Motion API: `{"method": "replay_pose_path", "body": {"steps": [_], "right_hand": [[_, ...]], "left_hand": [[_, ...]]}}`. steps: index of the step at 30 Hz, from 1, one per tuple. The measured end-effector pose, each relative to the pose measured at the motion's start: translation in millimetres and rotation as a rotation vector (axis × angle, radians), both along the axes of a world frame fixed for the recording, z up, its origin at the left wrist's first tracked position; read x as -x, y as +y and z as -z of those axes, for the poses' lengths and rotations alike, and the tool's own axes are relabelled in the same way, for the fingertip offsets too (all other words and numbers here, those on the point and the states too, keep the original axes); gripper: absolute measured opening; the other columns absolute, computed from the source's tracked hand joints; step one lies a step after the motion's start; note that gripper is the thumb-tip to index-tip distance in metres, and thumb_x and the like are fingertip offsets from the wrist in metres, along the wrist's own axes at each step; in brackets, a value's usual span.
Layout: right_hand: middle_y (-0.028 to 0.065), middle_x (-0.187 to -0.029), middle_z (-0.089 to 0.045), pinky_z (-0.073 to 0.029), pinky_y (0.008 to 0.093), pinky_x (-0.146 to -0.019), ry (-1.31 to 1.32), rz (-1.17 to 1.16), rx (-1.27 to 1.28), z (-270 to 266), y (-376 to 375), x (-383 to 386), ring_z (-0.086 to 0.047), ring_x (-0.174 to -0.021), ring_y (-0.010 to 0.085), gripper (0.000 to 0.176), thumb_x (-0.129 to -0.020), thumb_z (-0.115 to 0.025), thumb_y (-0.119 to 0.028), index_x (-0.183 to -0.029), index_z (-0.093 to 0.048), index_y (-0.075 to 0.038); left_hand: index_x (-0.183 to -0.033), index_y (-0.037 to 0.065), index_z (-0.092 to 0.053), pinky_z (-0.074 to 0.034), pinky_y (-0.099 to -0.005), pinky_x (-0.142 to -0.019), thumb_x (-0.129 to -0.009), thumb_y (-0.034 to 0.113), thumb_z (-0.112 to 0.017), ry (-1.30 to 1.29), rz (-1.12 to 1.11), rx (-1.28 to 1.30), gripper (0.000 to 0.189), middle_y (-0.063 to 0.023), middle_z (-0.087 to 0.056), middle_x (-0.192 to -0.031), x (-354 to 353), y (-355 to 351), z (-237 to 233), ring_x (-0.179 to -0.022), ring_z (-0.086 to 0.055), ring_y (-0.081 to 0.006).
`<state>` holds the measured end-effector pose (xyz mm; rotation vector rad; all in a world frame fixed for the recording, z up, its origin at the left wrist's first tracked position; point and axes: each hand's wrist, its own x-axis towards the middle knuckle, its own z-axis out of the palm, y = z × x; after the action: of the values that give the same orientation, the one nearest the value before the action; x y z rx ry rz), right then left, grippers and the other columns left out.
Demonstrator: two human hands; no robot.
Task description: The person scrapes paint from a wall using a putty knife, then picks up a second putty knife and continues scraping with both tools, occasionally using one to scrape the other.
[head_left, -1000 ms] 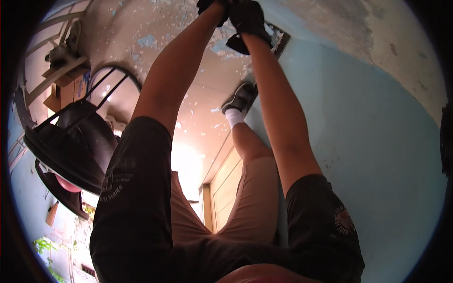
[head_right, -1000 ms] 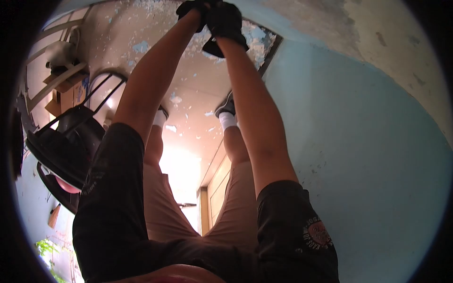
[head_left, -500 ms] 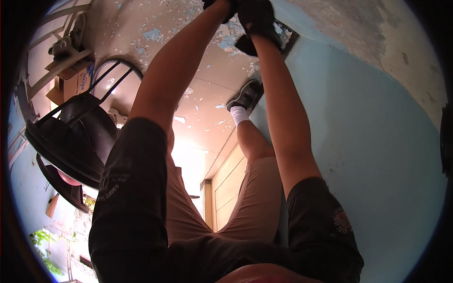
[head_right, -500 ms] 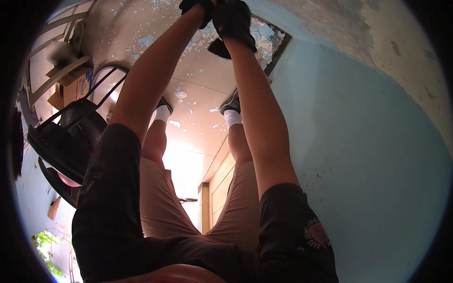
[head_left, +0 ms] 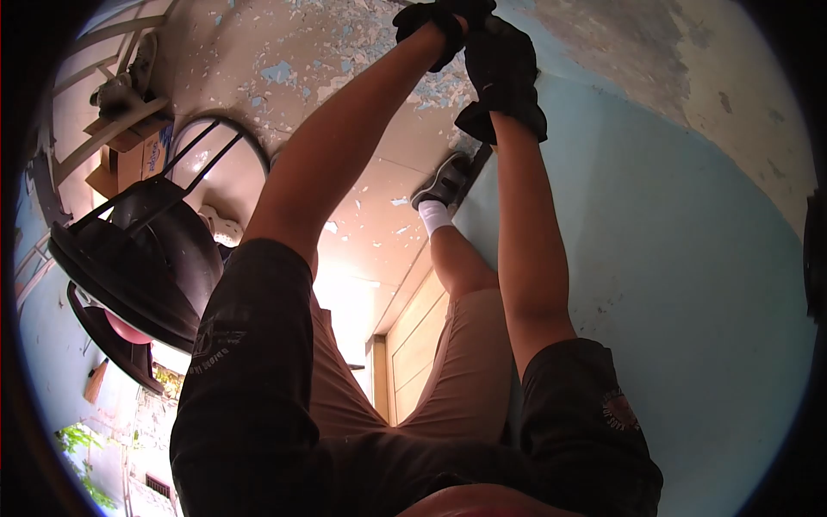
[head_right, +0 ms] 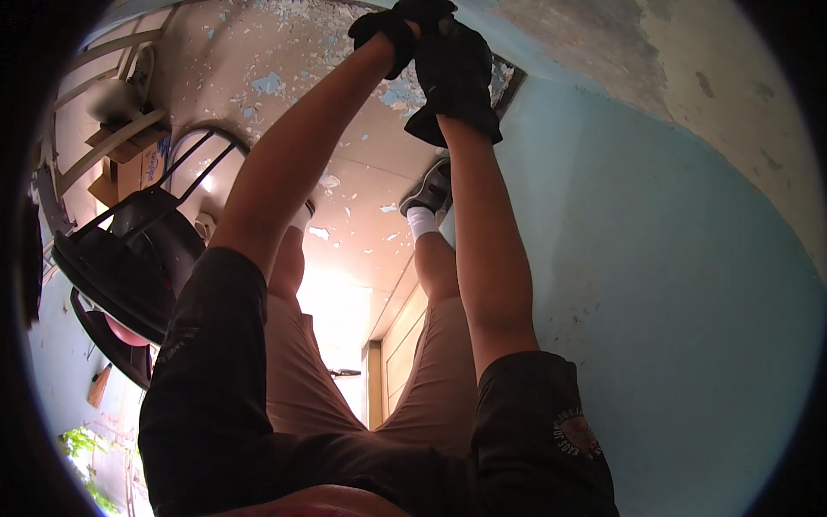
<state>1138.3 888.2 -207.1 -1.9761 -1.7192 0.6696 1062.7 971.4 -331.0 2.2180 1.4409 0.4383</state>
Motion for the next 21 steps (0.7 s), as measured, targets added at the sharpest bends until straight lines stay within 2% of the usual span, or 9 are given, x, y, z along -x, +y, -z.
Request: {"method": "replay_pose_path", "body": {"steps": [3, 7, 9, 13, 15, 16, 19, 20, 21], "right_hand": [[0.0126, -0.087, -0.068, -0.05, 0.04, -0.076, -0.005, -0.038, 0.089, -30, 2, -3, -0.063, -0.087, 0.0344, 0.021, -0.08, -0.055, -0.028, -0.088, -0.068, -0.014], [0.0161, -0.088, -0.067, -0.05, 0.0431, -0.078, -0.448, -0.352, -0.06, 54, 12, 1, -0.063, -0.088, 0.036, 0.024, -0.085, -0.051, -0.025, -0.089, -0.067, -0.008], [0.0173, -0.085, -0.066, -0.051, 0.0445, -0.077, -0.363, -0.195, -0.224, 83, 14, 3, -0.064, -0.084, 0.0354, 0.028, -0.086, -0.05, -0.029, -0.088, -0.067, -0.007], [0.0146, -0.094, -0.068, -0.05, 0.0408, -0.08, -0.389, -0.412, -0.046, 13, -7, -12, -0.064, -0.088, 0.0337, 0.026, -0.087, -0.049, -0.026, -0.094, -0.068, -0.01], [0.0135, -0.096, -0.068, -0.05, 0.0362, -0.082, -0.018, 0.004, -0.02, -8, -11, -15, -0.065, -0.092, 0.0292, 0.027, -0.083, -0.054, -0.026, -0.102, -0.068, -0.012], [0.0122, -0.097, -0.069, -0.048, 0.034, -0.085, 0.089, 0.1, 0.128, -12, -15, -24, -0.064, -0.096, 0.0267, 0.034, -0.081, -0.058, -0.026, -0.111, -0.065, -0.013], [0.0111, -0.095, -0.069, -0.048, 0.0331, -0.083, 0.058, 0.027, 0.182, -53, -26, -36, -0.064, -0.094, 0.0259, 0.037, -0.081, -0.059, -0.025, -0.115, -0.063, -0.012], [0.0104, -0.097, -0.069, -0.049, 0.0322, -0.08, 0.065, -0.002, 0.109, -64, -29, -35, -0.065, -0.091, 0.0246, 0.04, -0.081, -0.06, -0.021, -0.12, -0.061, -0.012], [0.0104, -0.097, -0.069, -0.049, 0.0322, -0.08, 0.067, -0.005, 0.112, -62, -31, -36, -0.065, -0.091, 0.0246, 0.04, -0.081, -0.06, -0.021, -0.12, -0.061, -0.012]], "left_hand": [[-0.092, 0.01, -0.065, -0.05, -0.0363, -0.064, -0.085, 0.027, -0.055, 0.019, -0.006, -0.015, 0.021, -0.0089, -0.064, -0.072, -4, -1, 1, -0.07, -0.064, -0.0228], [-0.095, 0.01, -0.065, -0.05, -0.0359, -0.065, -0.085, 0.027, -0.055, 0.027, -0.007, 0.04, 0.022, -0.0089, -0.065, -0.073, -1, 2, 14, -0.07, -0.064, -0.0227], [-0.096, 0.01, -0.065, -0.05, -0.0357, -0.065, -0.085, 0.027, -0.055, 0.024, -0.013, 0.024, 0.023, -0.0088, -0.065, -0.073, -3, 7, 5, -0.07, -0.064, -0.0226], [-0.099, 0.01, -0.065, -0.05, -0.0353, -0.066, -0.085, 0.027, -0.055, -0.085, -0.064, -0.011, 0.025, -0.0088, -0.065, -0.074, 0, -16, -22, -0.071, -0.065, -0.0225], [-0.1, 0.01, -0.066, -0.05, -0.0351, -0.066, -0.085, 0.027, -0.055, -0.227, -0.155, 0.043, 0.025, -0.0088, -0.066, -0.075, -14, -32, -28, -0.071, -0.065, -0.0224], [-0.111, 0.01, -0.064, -0.05, -0.0324, -0.068, -0.086, 0.03, -0.055, -0.587, -0.351, 0.495, 0.032, -0.0058, -0.066, -0.076, -27, -34, -23, -0.072, -0.063, -0.018], [-0.109, 0.011, -0.064, -0.049, -0.0307, -0.068, -0.086, 0.03, -0.056, -1.022, -0.576, 0.768, 0.031, -0.0036, -0.066, -0.079, -48, -55, -41, -0.074, -0.061, -0.0162], [-0.108, 0.012, -0.065, -0.05, -0.0318, -0.07, -0.087, 0.029, -0.055, -1.033, -0.574, 0.755, 0.029, -0.0062, -0.066, -0.084, -39, -63, -98, -0.076, -0.063, -0.0204], [-0.108, 0.012, -0.065, -0.05, -0.0318, -0.07, -0.087, 0.029, -0.055, -1.031, -0.578, 0.755, 0.029, -0.0062, -0.066, -0.084, -43, -57, -96, -0.076, -0.063, -0.0204]]}}
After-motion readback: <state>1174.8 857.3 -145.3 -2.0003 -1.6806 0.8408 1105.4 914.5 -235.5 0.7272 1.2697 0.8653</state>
